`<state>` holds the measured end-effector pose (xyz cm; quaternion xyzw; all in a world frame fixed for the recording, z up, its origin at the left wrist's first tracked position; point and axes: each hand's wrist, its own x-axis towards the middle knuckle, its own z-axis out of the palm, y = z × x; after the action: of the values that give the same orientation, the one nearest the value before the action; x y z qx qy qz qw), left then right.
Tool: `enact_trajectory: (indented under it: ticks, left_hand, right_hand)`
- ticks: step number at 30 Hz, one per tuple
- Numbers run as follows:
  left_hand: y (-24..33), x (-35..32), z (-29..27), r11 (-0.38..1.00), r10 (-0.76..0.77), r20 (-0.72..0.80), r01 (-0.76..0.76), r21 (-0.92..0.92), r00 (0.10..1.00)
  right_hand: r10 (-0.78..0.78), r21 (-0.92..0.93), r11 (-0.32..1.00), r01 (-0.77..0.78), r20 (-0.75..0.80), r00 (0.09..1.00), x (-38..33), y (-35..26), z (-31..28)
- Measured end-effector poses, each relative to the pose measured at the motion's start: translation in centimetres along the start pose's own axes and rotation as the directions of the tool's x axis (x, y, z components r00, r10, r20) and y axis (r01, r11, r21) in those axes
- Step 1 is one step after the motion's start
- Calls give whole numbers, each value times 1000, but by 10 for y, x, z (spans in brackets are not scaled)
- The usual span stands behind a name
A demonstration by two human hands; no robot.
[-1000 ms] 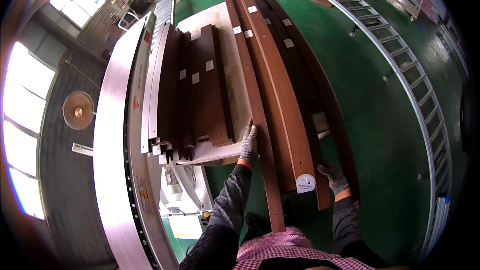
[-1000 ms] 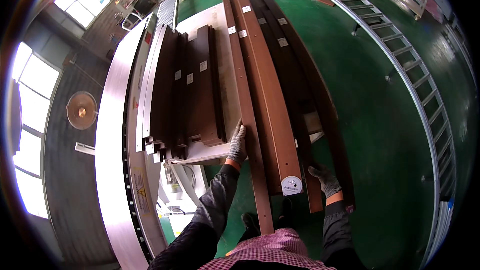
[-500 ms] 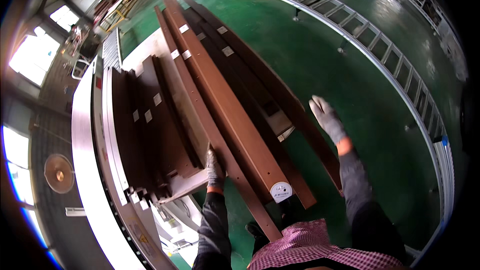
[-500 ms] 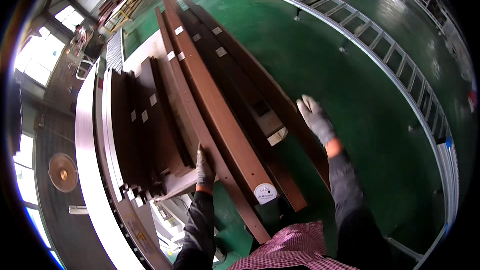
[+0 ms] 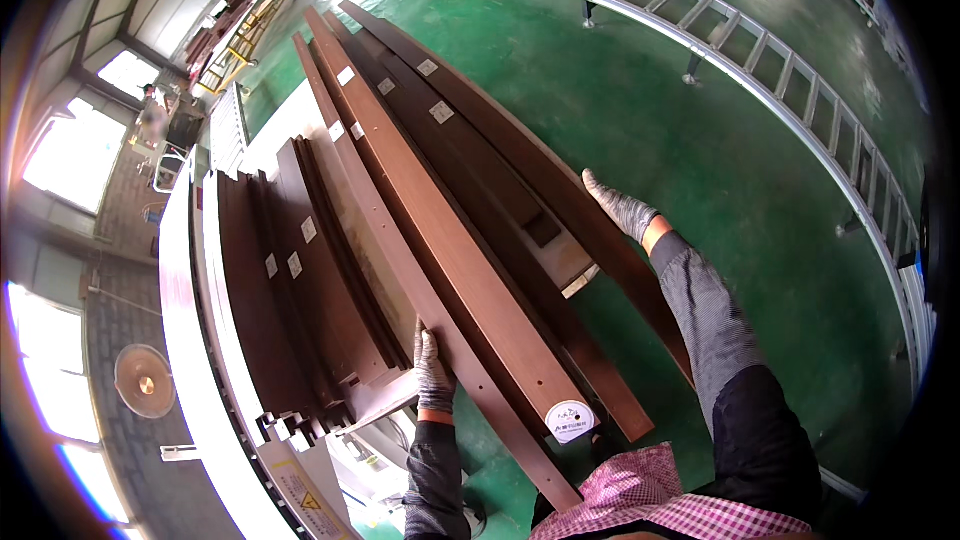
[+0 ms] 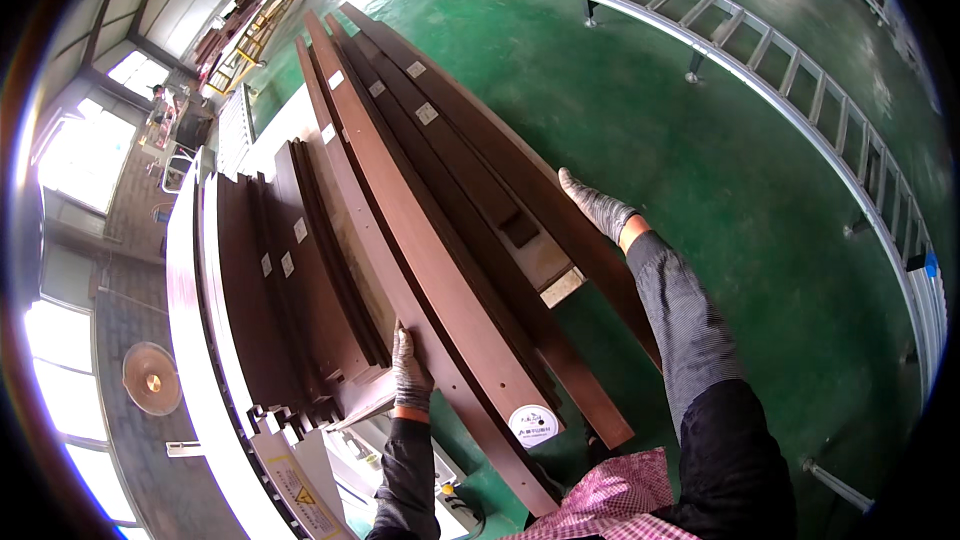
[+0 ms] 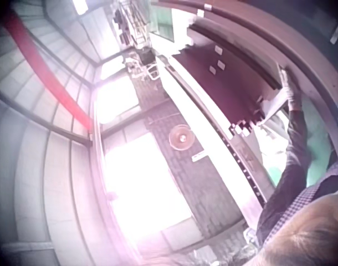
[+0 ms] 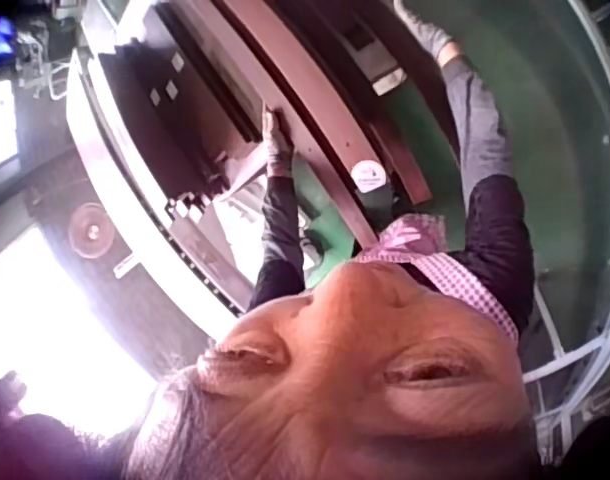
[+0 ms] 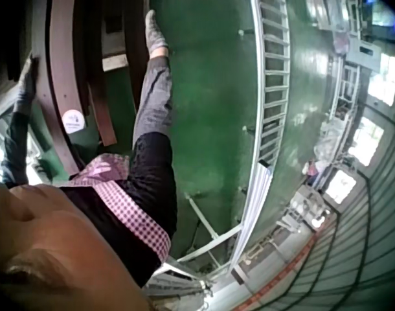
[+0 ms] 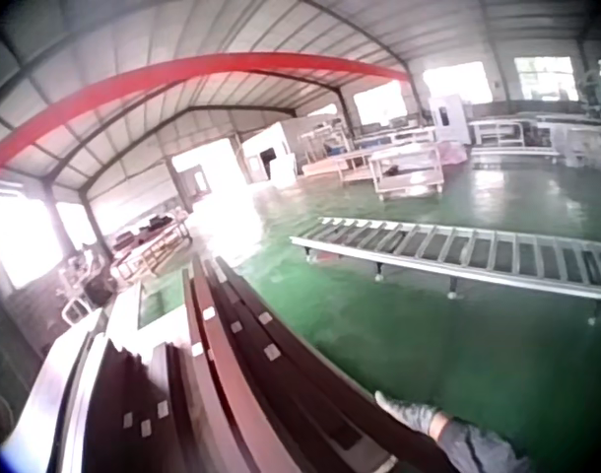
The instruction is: The person sands long wooden boards one at a time by placing them on a belt sanding machine and moving them back and forth, then transfers each sanded board to a stack on a pallet.
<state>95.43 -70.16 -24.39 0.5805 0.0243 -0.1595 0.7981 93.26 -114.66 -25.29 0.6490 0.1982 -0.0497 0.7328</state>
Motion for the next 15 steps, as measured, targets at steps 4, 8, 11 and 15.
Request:
enact_trajectory:
  ticks: [4,8,11,15]
  left_hand:
    - [-3,-3,0,999,-32,-14,32,-3,999]
    - [-3,2,22,999,-34,58,36,-35,998]
    - [-2,2,18,999,24,88,-26,25,996]
    - [1,-1,8,997,26,42,-29,66,999]
  right_hand:
    - [-31,-91,995,36,55,998,12,-6,-4]
    - [373,-332,879,-343,31,927,22,-83,21]
    - [512,-154,852,-499,52,858,21,-67,10]
    - [-53,-247,966,78,106,993,10,-2,-13]
